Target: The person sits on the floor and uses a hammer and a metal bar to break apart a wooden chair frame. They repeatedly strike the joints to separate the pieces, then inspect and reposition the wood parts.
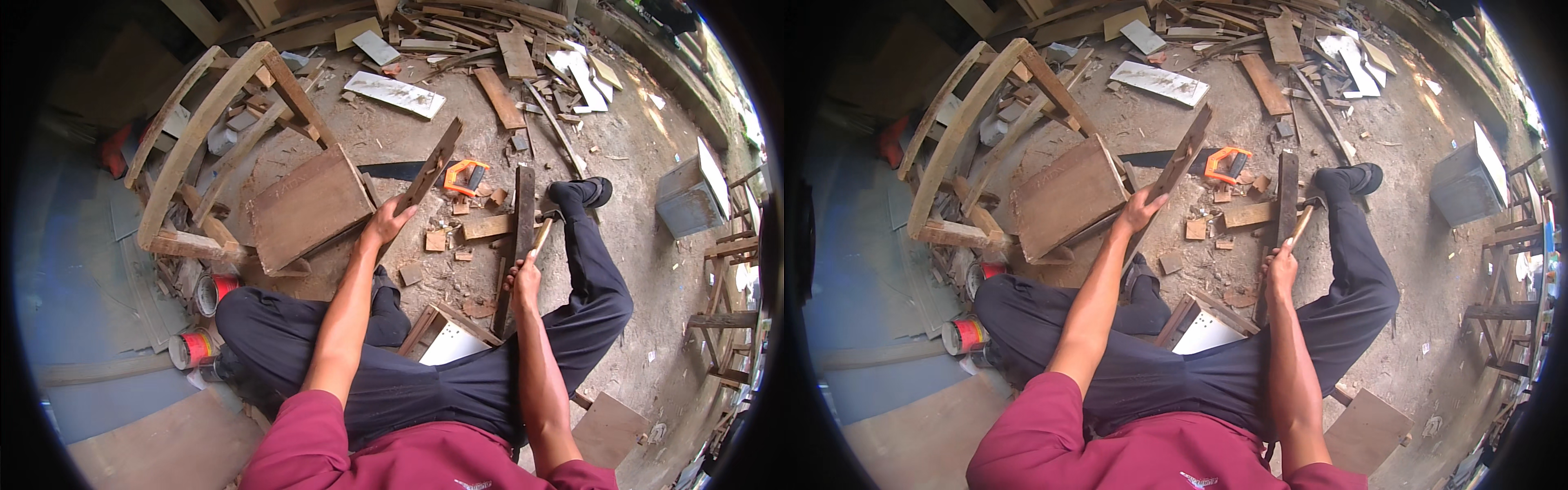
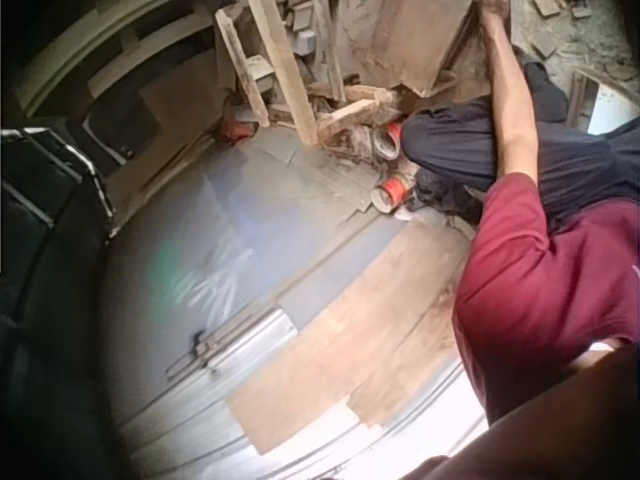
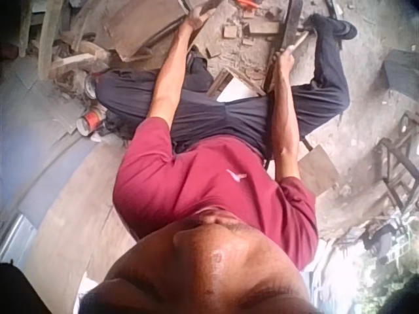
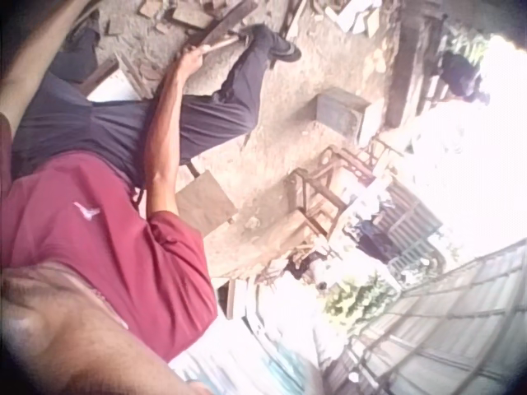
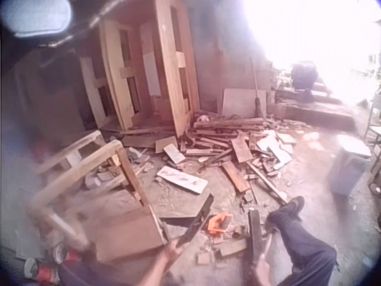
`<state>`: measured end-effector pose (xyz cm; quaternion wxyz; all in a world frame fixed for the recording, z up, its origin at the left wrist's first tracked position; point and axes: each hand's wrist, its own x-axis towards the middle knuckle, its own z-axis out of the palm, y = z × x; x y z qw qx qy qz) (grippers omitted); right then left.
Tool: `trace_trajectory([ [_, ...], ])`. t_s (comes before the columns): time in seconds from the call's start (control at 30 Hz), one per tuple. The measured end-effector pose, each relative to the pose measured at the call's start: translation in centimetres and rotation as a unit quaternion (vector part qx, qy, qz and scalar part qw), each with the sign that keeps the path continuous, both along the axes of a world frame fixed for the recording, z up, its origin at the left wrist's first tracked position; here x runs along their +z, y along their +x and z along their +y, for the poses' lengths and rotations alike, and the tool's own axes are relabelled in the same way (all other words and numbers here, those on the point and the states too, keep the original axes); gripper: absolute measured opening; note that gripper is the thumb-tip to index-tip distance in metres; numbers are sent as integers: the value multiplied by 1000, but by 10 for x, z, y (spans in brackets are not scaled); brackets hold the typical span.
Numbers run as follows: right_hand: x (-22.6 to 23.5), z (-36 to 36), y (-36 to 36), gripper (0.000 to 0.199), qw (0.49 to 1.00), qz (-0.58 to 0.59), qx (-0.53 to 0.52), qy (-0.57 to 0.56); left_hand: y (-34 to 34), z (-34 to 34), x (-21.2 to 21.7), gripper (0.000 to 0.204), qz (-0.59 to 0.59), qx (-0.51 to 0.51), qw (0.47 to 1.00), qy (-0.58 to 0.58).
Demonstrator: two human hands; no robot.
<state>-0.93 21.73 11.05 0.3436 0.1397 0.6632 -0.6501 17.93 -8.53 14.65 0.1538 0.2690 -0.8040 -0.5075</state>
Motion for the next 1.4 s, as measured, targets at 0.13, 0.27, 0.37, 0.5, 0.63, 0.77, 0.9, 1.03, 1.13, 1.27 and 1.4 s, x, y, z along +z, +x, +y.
trace_trajectory([
  [0.13,-6,5,-5,54,1000,-6,-9,11,-36,12,50,58,74,-29,997,-7],
  [0.27,-12,7,-6,52,999,24,10,27,-57,11,97,60,213,-24,977,7],
  [0.37,-3,0,-5,54,996,62,40,57,-61,2,113,69,336,37,941,-13],
  [0.5,21,-10,4,58,976,179,82,94,-45,-20,103,70,411,41,911,1],
  [0.63,17,-13,12,53,954,249,139,96,-35,-26,103,69,436,127,890,40],
  [0.77,27,-22,40,43,913,335,221,72,-17,-30,81,76,439,159,883,43],
  [0.9,30,-29,59,45,926,172,334,40,-18,-25,65,88,436,152,883,82],
  [1.03,40,-35,94,45,921,200,330,53,-18,-28,63,84,439,141,882,97],
  [1.13,78,-49,106,38,952,123,247,-134,-13,-29,50,80,423,206,881,57],
  [1.27,141,-62,113,29,933,105,194,-283,-23,-23,54,73,410,233,882,22],
  [1.4,153,-62,104,22,939,164,227,-199,-31,-11,77,72,445,229,864,47],
])
